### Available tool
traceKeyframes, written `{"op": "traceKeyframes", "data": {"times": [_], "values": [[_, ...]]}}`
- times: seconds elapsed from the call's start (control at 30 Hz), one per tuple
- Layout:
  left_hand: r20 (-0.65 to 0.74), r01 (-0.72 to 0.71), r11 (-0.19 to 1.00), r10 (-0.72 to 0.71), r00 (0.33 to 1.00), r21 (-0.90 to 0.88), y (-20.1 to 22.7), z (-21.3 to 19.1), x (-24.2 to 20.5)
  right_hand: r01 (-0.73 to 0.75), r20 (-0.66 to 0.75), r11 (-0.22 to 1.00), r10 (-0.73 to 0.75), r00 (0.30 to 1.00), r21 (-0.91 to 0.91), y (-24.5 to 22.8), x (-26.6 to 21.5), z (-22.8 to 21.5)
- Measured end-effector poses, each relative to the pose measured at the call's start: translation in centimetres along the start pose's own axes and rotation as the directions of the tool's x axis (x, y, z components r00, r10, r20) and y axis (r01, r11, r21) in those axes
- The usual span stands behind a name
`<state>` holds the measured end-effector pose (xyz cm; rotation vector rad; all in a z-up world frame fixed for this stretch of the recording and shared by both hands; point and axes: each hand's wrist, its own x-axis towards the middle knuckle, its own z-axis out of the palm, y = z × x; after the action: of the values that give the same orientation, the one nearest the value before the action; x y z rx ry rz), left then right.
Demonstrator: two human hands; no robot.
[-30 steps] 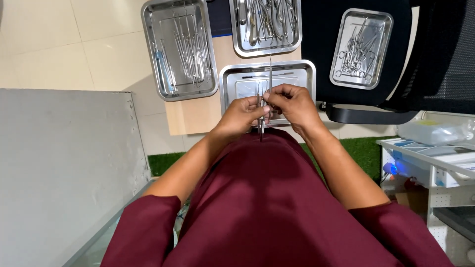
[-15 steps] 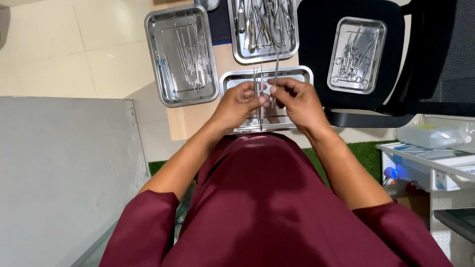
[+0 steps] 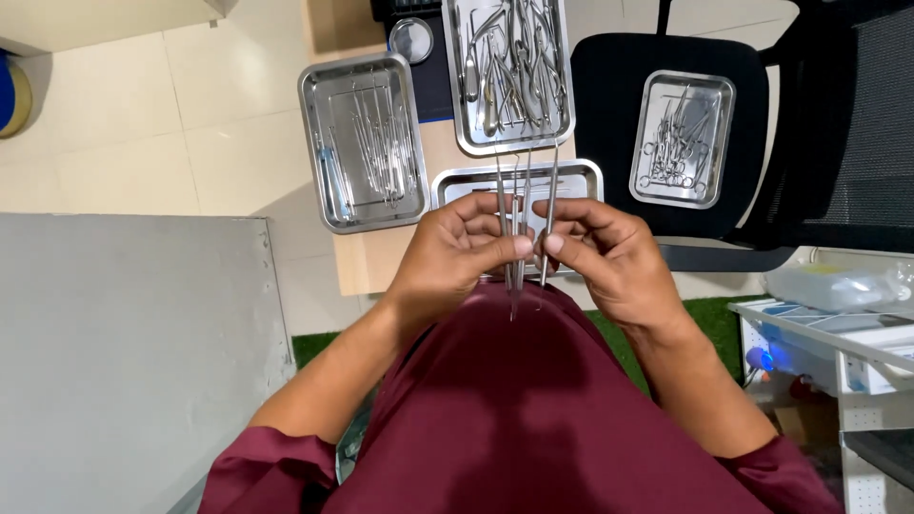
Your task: Sort and arrange dental instruments from large trays into smaller trays on a laboratory bench.
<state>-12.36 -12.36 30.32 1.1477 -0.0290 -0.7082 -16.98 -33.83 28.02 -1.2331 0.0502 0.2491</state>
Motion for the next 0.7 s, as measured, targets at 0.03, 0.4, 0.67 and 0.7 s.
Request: {"op": "traceKeyframes", "data": {"times": [0.03, 0.4, 0.67, 0.7], "values": [[0.004, 0.01, 1.0, -0.01, 1.0, -0.001, 0.4, 0.2, -0.1, -0.015, -0.01, 1.0, 0.015, 1.0, 0.012, 0.2, 0.0, 0.0], [-0.015, -0.001, 0.999, 0.0, 1.0, -0.046, -0.4, -0.8, 0.7, -0.013, -0.034, 1.0, 0.012, 0.999, -0.018, 0.7, 1.1, -0.4], [-0.277, 0.017, 0.997, 0.004, 0.961, 0.071, -1.7, -4.5, -0.2, 0.092, 0.026, 0.305, -0.213, 0.977, -0.948, 12.2, 7.9, -6.1], [-0.285, 0.022, 0.997, -0.002, 0.959, 0.07, -1.8, -4.7, -0.6, 0.093, 0.029, 0.31, -0.207, 0.978, -0.946, 14.3, 8.5, -7.0]]}}
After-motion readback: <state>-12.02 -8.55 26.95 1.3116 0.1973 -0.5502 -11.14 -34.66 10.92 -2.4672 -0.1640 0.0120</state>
